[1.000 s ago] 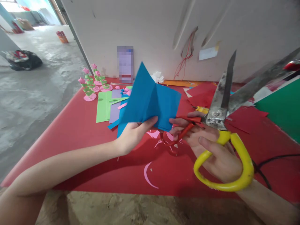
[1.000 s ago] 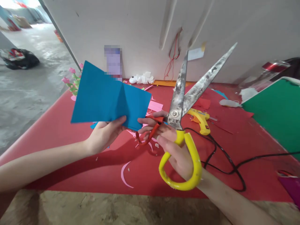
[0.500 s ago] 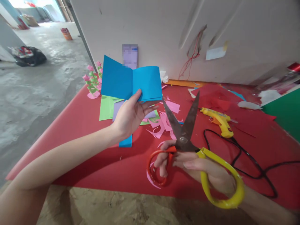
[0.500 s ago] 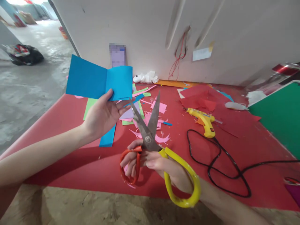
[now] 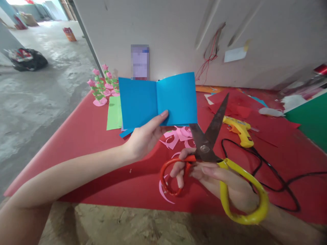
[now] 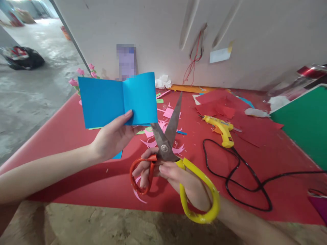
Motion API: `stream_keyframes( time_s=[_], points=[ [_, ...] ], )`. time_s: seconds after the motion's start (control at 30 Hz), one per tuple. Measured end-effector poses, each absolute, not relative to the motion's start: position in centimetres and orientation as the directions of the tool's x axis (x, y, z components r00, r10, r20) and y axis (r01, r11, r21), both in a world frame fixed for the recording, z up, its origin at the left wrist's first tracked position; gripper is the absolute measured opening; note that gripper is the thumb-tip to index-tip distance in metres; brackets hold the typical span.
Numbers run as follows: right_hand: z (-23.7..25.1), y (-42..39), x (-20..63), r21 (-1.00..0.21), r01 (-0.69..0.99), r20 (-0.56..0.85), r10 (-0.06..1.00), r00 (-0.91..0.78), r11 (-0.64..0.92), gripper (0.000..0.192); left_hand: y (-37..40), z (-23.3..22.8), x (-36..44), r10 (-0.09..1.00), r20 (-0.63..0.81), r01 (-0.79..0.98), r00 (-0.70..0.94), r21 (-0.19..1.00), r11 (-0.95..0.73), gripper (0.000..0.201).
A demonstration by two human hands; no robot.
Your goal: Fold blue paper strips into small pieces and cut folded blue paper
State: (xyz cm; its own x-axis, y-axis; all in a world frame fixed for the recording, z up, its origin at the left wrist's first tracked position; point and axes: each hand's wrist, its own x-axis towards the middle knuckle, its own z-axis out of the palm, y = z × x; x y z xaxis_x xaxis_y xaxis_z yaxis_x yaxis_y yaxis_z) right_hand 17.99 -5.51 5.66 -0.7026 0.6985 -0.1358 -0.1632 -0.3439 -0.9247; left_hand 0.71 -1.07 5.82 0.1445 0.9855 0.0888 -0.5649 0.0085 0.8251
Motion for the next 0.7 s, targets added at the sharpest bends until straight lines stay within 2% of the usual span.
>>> stream_keyframes(
  time_s=[0.3,0.47,0.63,0.7],
  points=[
    [4.9,-6.2,18.0,-0.898,-0.325,-0.047,0.798,-0.601,-0.298,0.031,-2.4,4.6,1.2,0.968,0.002,-0.487,0.251,0.864,0.124,0.027],
    [4.3,-6.3,17.6,-0.908,-0.314,-0.051,0.819,-0.572,-0.277,0.033,-3.1,4.1,1.4,0.971,-0.025,-0.465,0.238,0.875,0.136,0.030],
    [4.2,-6.7,17.6,-0.899,-0.316,-0.084,0.828,-0.555,-0.303,0.033,-3.2,3.7,1.4,0.992,-0.037,-0.457,0.117,0.885,0.087,0.038],
    [4.4,-6.8,17.6,-0.894,-0.307,-0.117,0.831,-0.544,-0.327,0.034,-3.2,3.6,1.4,0.988,-0.031,-0.451,0.151,0.887,0.096,0.040]
  ],
)
